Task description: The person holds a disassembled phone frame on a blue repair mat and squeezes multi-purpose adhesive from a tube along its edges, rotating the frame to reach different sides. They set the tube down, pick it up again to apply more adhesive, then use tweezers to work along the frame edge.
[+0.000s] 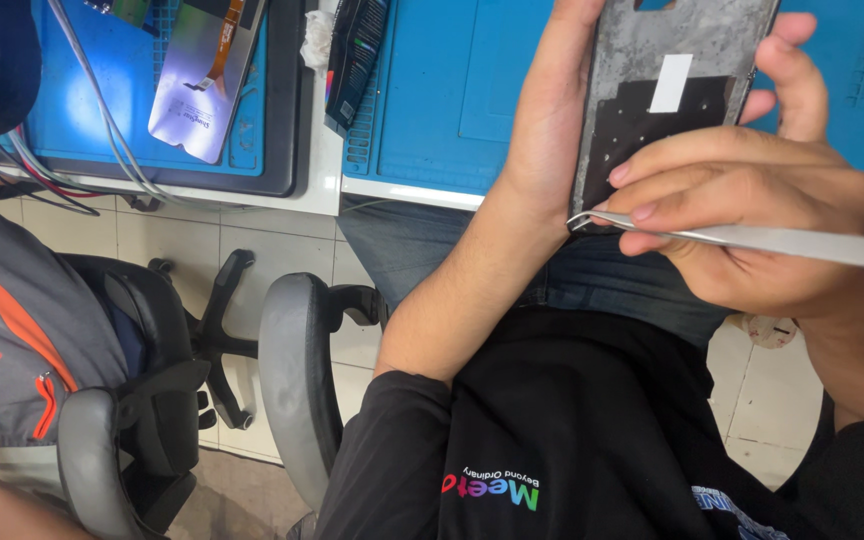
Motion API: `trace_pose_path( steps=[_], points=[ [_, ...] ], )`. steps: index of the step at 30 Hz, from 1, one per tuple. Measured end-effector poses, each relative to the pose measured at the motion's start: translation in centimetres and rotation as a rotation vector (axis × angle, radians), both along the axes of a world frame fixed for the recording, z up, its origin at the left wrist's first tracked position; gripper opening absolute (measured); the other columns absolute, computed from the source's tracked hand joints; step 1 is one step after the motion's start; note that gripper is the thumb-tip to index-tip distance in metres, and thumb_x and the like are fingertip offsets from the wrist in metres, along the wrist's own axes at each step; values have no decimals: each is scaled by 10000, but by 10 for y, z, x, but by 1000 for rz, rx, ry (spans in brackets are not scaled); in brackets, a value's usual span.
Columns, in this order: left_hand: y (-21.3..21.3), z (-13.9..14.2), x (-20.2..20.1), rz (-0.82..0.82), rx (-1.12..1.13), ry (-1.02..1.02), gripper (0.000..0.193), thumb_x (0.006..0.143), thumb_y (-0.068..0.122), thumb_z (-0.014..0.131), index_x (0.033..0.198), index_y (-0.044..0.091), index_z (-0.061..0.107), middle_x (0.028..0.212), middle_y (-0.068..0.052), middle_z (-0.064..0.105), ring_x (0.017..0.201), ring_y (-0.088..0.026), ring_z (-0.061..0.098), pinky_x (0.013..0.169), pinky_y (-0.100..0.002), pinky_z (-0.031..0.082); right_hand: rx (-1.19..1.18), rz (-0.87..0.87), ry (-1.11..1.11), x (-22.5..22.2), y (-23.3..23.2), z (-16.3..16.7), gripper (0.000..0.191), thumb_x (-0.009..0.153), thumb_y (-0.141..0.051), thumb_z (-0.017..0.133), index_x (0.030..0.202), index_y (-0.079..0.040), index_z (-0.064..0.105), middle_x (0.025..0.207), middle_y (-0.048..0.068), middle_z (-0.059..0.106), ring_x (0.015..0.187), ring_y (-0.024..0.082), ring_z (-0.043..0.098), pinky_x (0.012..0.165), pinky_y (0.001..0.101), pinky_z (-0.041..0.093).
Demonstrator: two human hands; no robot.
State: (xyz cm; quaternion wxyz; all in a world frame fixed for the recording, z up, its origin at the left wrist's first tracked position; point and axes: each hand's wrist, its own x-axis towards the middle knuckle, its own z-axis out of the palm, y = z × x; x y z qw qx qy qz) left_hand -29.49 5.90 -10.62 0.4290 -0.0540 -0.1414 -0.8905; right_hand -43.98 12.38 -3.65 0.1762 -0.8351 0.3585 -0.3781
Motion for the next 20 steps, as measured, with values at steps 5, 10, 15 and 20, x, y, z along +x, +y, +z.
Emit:
trace_pose_path(
  steps=[5,10,15,20],
  points=[
    [-2,1,3,-41,55,-39,720,1200,535,292,1384,-134,486,1313,-305,598,1093,-357,682,1018,-460,570,-11,40,-10,-4,-4,-1,229,821,-62,880,857,-95,656,852,49,780,902,151,752,1264,441,38],
    [-2,-4,2,-27,47,-108,635,1199,461,330,1348,-131,504,1269,-305,627,1085,-352,688,1003,-491,574,19,74,6,-8,-5,-2,166,811,-63,831,836,-106,673,832,35,781,920,167,754,1250,495,26],
    [-8,-7,0,-99,88,-87,677,1198,496,325,1380,-136,486,1298,-321,616,1120,-357,684,1030,-472,567,-13,130,-55,-21,-6,-15,172,844,-2,781,891,-89,640,846,46,768,945,192,756,1283,463,21],
    [-14,2,9,-127,-6,59,726,1189,562,310,1451,-106,423,1385,-378,561,1185,-442,648,1010,-484,563,415,-85,-209,-2,4,-56,76,952,-210,585,988,-155,623,1004,-40,761,1022,104,752,1270,411,207]
  ],
)
